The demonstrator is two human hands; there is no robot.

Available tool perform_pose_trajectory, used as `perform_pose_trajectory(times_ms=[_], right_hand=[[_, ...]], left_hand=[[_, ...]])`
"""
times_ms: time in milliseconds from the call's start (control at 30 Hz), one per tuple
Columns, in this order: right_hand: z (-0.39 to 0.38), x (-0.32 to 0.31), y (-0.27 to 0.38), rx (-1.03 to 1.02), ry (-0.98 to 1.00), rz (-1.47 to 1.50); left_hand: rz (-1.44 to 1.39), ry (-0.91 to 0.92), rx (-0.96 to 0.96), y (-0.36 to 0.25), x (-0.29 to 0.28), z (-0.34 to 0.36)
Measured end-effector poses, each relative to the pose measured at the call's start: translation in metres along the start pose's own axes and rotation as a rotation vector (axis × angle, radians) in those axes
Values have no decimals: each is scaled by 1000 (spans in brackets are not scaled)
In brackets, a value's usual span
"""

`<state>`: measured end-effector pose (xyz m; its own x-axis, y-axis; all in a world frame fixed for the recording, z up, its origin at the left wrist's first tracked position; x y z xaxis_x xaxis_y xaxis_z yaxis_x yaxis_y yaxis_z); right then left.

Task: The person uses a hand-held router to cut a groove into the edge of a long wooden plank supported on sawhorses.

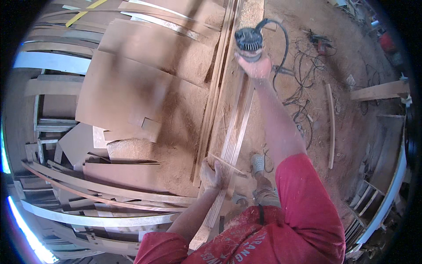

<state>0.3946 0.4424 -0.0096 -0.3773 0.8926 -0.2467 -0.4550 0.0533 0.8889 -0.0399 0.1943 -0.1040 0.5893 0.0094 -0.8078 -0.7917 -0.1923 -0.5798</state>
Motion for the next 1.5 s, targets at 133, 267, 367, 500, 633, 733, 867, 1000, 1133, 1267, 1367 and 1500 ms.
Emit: perform_pose_trajectory(times_ms=[133,267,367,500,633,733,867,1000,1133,1267,1367,1500], right_hand=[[-67,-31,-1,24,-81,96],[-131,-53,17,28,-43,136],[-177,-76,33,58,-15,86],[-220,-96,49,61,25,39],[-224,-103,53,-10,9,20],[-209,-95,55,-73,-25,47],[-175,-77,49,-114,-63,85],[-118,-54,30,-127,-77,70],[-69,-27,-4,-33,-91,114],[-29,-12,10,-21,-18,12],[-4,-1,7,38,27,24],[21,10,-7,60,79,-16]], left_hand=[[-28,66,-52,-6,3,2],[-10,30,-55,11,9,2],[-37,19,-54,6,7,1],[1,51,-52,12,10,5],[-34,101,-79,7,11,2],[-14,52,-27,4,7,2],[-6,4,41,9,5,3],[32,70,-57,17,12,3],[-1,35,-23,3,6,2],[-53,23,-24,4,1,2],[-55,32,-22,3,0,1],[-20,46,-63,-1,-1,4]])
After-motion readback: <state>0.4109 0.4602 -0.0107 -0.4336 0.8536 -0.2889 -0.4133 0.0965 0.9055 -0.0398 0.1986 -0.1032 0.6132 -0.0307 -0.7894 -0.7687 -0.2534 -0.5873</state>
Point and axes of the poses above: each hand's wrist, its own z-axis towards the middle knuckle, its own x-axis out of the palm, y = z × x, the point moved 10 cm from there along z, towards the middle knuckle, and after that the axes turned 13 degrees about -y, right-handed, at the moved point
